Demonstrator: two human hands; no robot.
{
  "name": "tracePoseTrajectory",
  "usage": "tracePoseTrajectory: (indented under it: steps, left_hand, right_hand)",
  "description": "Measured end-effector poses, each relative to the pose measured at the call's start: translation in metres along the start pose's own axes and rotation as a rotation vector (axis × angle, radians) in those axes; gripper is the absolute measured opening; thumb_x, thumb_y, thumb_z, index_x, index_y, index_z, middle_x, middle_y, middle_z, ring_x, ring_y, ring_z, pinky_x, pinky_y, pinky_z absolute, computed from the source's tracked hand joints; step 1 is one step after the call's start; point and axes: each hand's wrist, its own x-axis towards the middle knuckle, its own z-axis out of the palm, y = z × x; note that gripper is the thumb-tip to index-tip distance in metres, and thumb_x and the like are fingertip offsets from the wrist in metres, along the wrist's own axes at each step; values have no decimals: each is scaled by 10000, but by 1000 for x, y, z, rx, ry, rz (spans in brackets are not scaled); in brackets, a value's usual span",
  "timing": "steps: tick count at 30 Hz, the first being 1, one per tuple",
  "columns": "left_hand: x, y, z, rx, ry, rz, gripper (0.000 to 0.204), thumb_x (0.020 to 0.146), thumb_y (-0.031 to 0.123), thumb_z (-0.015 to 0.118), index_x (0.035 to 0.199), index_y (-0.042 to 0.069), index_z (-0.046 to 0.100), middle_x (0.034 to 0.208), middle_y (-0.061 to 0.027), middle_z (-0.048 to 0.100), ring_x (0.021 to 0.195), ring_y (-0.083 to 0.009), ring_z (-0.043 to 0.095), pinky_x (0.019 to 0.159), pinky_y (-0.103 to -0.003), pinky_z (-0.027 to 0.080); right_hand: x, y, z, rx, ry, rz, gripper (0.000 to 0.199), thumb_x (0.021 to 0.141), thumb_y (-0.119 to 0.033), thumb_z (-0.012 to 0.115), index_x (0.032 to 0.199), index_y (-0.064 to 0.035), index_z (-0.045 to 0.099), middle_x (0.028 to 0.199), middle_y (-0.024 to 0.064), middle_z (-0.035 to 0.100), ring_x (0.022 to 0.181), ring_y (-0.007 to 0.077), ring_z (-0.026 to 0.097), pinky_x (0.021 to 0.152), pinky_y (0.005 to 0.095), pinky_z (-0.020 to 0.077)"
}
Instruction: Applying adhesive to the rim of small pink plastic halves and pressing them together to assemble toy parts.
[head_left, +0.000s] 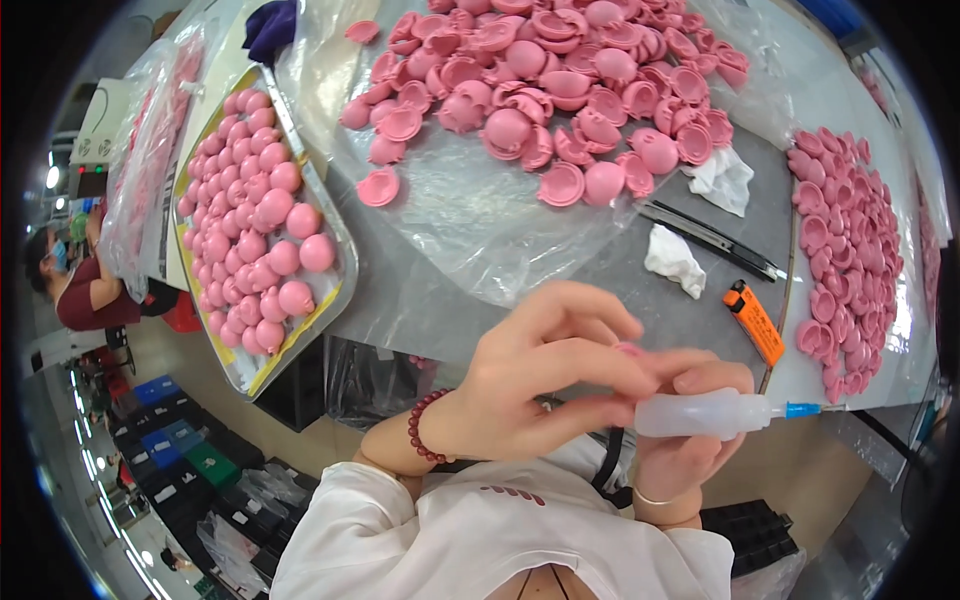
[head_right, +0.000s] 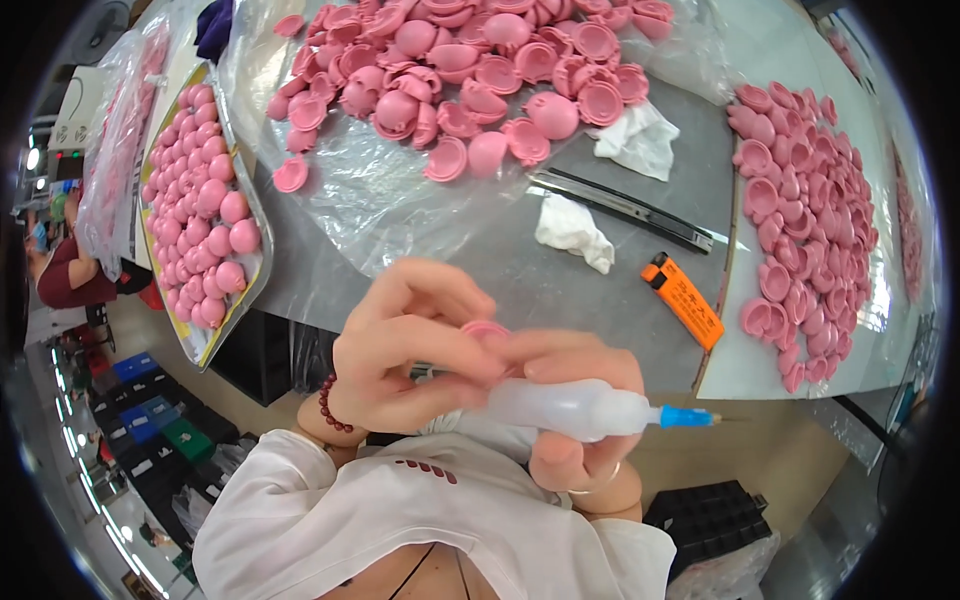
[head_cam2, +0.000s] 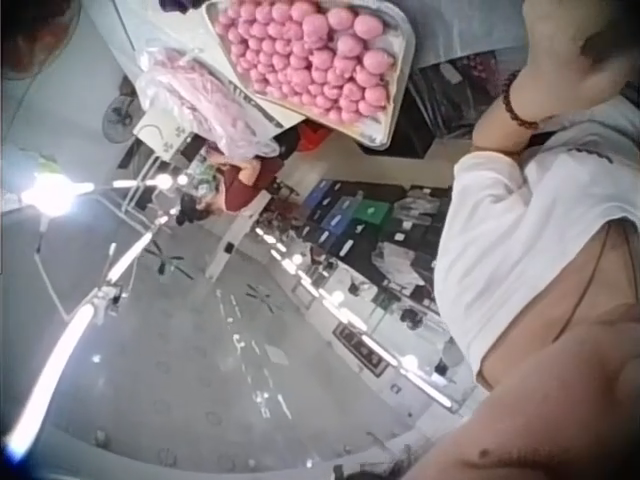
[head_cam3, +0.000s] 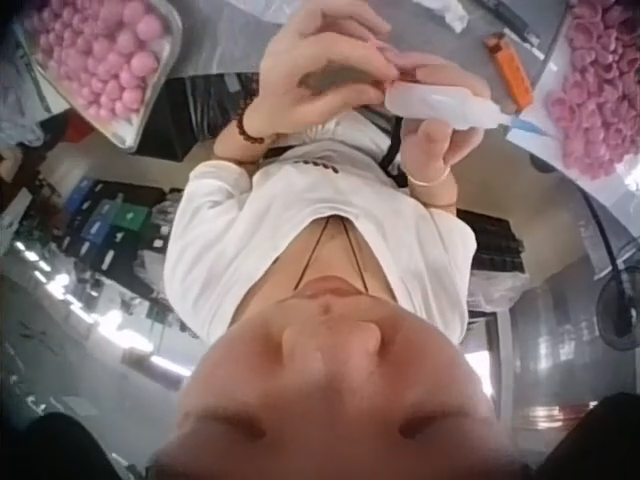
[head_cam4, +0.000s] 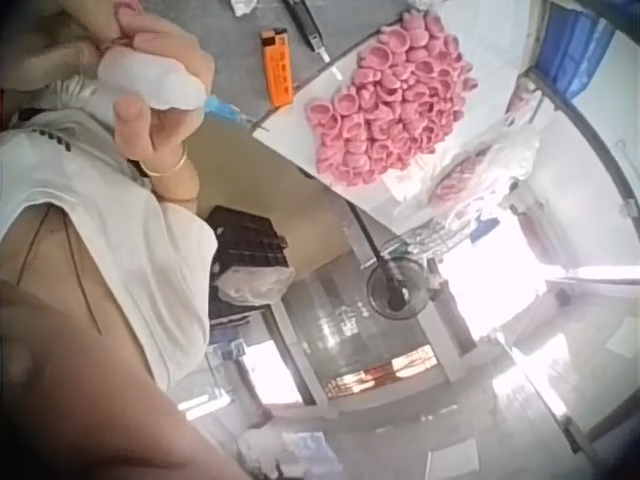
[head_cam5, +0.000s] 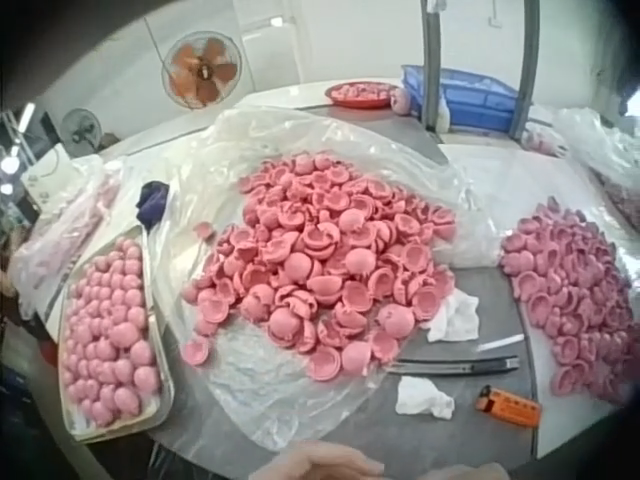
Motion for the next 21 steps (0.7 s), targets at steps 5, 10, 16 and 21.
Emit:
tracePoseTrajectory:
  steps: [5,10,16,21]
  left_hand:
    - [-13,-23,11,-372,-4,4,281,692,31,634,952,4,530,1007,-242,500,827,-210,546,686,-288,462]
    - [-13,-9,15,-734,14,-333,414,732,35,592,1094,-37,404,1086,-284,454,893,-255,553,731,-314,473]
    - [-13,-14,16,-788,-104,-188,442,737,-87,517,1152,-61,367,1166,-233,418,994,-221,507,826,-320,434]
    - [-18,-15,12,-618,28,-239,439,703,35,634,1063,-52,398,1058,-281,476,838,-259,578,715,-330,492]
  right_hand:
    - [-5,0,-9,79,-134,45,487,745,-365,594,967,23,402,897,181,537,735,196,557,585,272,452]
    - [6,-13,-19,-18,209,-6,518,732,-371,594,1049,-21,382,672,34,430,563,116,409,467,226,303]
    - [19,-30,-29,-382,-83,-578,415,741,-406,543,872,-14,514,596,6,325,494,105,276,438,233,181]
    - [14,-37,-22,-573,-199,-570,513,772,-485,444,769,23,511,585,21,371,491,112,335,412,237,187]
